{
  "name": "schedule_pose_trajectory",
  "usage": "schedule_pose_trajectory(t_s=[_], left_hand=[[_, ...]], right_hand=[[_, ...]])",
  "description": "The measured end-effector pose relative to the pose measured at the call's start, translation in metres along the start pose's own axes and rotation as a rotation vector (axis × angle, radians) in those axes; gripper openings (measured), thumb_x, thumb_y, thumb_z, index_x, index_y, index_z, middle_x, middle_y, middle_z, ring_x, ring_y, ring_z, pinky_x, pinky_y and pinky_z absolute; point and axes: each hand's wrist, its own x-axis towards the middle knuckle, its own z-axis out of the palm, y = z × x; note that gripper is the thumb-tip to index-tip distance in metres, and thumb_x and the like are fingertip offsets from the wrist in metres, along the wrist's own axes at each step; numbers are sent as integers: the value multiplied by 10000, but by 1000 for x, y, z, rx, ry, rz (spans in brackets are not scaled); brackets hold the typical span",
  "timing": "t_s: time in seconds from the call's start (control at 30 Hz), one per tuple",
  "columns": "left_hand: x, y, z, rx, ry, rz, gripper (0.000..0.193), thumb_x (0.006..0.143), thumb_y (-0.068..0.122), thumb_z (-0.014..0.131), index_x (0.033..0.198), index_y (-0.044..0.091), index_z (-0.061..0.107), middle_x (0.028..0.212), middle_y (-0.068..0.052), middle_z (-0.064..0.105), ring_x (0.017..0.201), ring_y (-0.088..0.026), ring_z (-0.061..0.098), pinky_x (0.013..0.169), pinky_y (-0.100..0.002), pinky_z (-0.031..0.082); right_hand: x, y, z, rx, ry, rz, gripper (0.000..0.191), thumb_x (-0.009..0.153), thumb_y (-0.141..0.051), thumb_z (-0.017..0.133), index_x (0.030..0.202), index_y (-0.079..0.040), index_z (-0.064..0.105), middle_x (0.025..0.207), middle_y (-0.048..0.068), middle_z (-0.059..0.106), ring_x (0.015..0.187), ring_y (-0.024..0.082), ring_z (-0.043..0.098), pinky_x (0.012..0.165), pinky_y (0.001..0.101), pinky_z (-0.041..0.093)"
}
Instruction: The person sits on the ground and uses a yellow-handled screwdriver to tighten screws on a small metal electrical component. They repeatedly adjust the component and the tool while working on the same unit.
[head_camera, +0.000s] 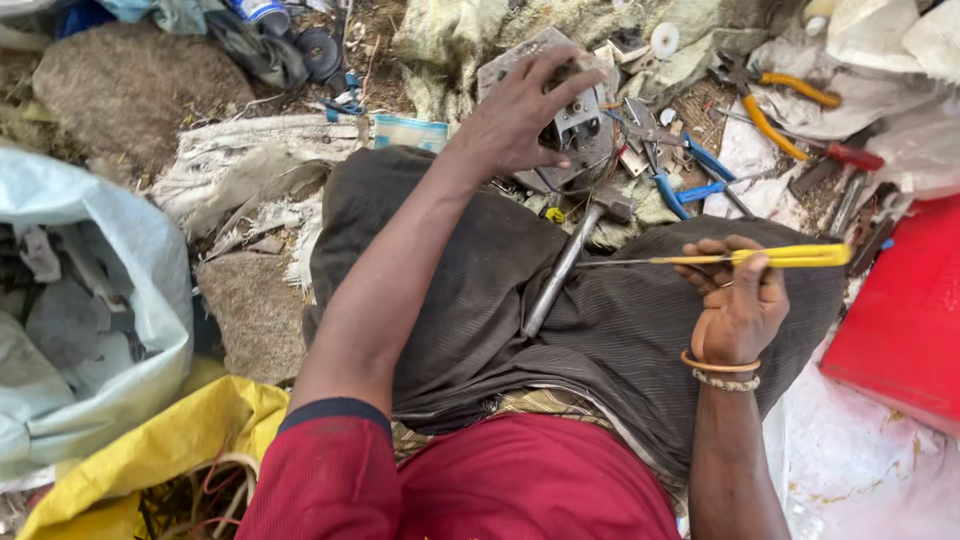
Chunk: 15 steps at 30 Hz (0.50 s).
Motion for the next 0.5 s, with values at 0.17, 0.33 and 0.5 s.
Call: schedule_pose_trajectory(t_s=[0.17,0.33,0.5], left_hand=[[-7,13,29,23,114,-192,1175,674,579,963,1594,358,267,1587,-194,301,1402,-425,410,1177,-543,435],[-9,3,28,4,72,-155,1066,763,545,925,1589,390,269,1632,-186,237,1467,-452,284,1231,-600,292],[-11,-8,17,-15,-10,-111,827,878,375,813,1565,502,371,1701,-79,181,1557,-349,180,1311,-589,226]], right_hand=[[9,-15,26,-318,-42,-178,213,1164,-156,591,1262,33,587,1136,177,697,1016,241,692,906,394,643],[34,-43,53,-566,-82,-532,175,1186,-104,620,1297,7,544,1135,179,681,978,213,649,905,352,615],[33,-51,83,-669,-169,-655,241,1191,-55,639,1353,-45,460,1148,177,665,1005,218,652,925,338,604]])
